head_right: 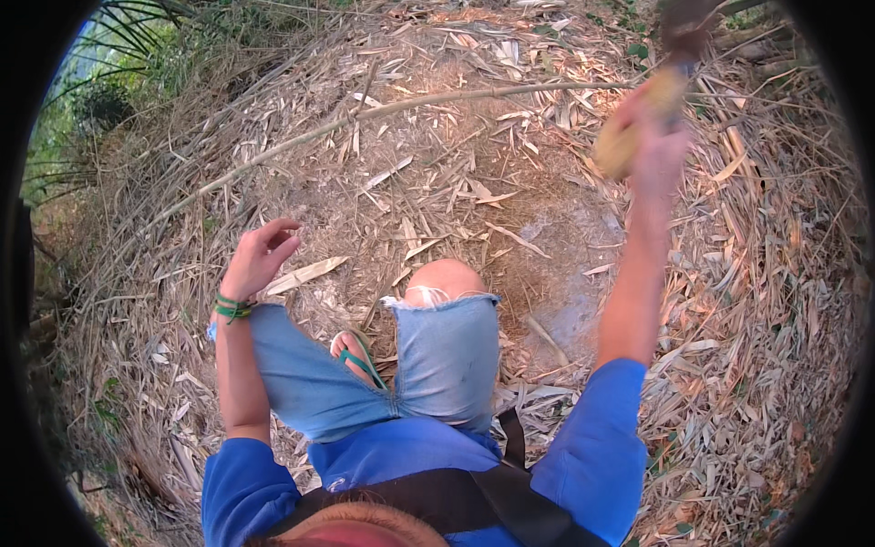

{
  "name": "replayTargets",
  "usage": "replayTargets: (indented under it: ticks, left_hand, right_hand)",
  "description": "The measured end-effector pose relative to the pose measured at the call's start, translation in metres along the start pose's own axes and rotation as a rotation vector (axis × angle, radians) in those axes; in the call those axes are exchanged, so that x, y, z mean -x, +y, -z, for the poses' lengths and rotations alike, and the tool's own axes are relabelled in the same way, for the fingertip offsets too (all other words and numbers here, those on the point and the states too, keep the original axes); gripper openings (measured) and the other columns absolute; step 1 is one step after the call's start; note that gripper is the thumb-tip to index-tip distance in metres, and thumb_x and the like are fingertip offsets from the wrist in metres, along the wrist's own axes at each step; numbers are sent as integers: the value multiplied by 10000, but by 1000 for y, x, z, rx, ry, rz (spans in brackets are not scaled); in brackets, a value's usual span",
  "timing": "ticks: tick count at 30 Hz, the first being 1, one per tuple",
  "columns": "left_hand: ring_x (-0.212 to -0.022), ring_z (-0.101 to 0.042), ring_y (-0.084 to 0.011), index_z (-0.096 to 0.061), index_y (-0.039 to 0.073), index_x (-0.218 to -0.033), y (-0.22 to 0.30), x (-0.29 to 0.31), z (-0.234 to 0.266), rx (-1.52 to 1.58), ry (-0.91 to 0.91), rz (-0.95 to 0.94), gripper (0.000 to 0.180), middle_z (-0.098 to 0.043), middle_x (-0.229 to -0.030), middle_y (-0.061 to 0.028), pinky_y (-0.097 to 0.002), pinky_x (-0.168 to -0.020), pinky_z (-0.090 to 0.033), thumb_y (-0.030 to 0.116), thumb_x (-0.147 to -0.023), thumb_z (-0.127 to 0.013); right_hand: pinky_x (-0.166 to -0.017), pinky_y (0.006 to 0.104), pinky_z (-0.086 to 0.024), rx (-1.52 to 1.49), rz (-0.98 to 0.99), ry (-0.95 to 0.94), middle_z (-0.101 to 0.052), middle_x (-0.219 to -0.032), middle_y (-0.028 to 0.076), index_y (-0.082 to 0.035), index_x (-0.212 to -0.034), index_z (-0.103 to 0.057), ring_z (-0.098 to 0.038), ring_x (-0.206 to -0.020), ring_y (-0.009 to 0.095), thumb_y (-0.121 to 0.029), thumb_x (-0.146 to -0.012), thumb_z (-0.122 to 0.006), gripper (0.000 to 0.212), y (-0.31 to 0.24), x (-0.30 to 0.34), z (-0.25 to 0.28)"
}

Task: The person uses a knife to trim side shoots and leaves from a long wooden branch, performing the action while sitting on the ground and while walking through an area covered in dried leaves.

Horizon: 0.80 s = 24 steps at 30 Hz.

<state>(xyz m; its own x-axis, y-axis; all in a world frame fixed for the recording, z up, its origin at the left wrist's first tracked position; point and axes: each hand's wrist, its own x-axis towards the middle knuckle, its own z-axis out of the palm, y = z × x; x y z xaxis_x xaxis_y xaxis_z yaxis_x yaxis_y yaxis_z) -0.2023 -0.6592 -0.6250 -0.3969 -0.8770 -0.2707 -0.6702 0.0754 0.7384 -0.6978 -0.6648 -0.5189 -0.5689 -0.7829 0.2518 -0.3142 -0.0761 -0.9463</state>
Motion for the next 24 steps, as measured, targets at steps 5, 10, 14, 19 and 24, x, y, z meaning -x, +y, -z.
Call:
replayTargets:
  ticks: [5,10,14,19,24]
  left_hand:
    - [-729,-688,-222,-661,24,-1092,6,24,5,-39,76,22,259,-704,-807,-117,-323,-644,-511,140,-862,-689]
    - [-773,-696,-212,-663,31,-1090,42,30,-3,64,42,-68,261,-708,-825,-105,-316,-656,-515,121,-848,-699]
    - [-793,-705,-239,-664,30,-1090,25,56,2,-13,28,-34,258,-700,-812,-122,-333,-709,-536,93,-842,-697]
    - [-748,-693,-242,-661,9,-1072,0,54,2,12,108,0,250,-699,-810,-138,-340,-690,-529,129,-855,-690]
    - [-724,-683,-238,-656,16,-1079,9,36,3,12,94,-41,248,-697,-798,-137,-338,-676,-522,135,-863,-683]
  right_hand:
    - [-800,421,-571,-501,634,194,-621,-934,110,10,-1107,-582,-645,-887,214,-72,-816,-686,320,-60,-92,-33]
    - [-673,362,-529,86,-216,54,-609,-814,79,-13,-1054,-574,-619,-743,188,-107,-843,-648,242,265,92,-162]
    - [-572,315,-495,-220,-849,-300,-600,-719,55,-31,-1011,-568,-599,-628,167,-135,-864,-617,187,326,212,-149]
    - [-484,291,-481,-386,-956,-342,-566,-637,38,-27,-900,-561,-551,-519,132,-90,-823,-659,140,199,118,-135]
    - [-471,271,-496,-309,-961,-307,-561,-635,38,-8,-911,-553,-531,-488,127,-84,-809,-690,187,178,97,-119]
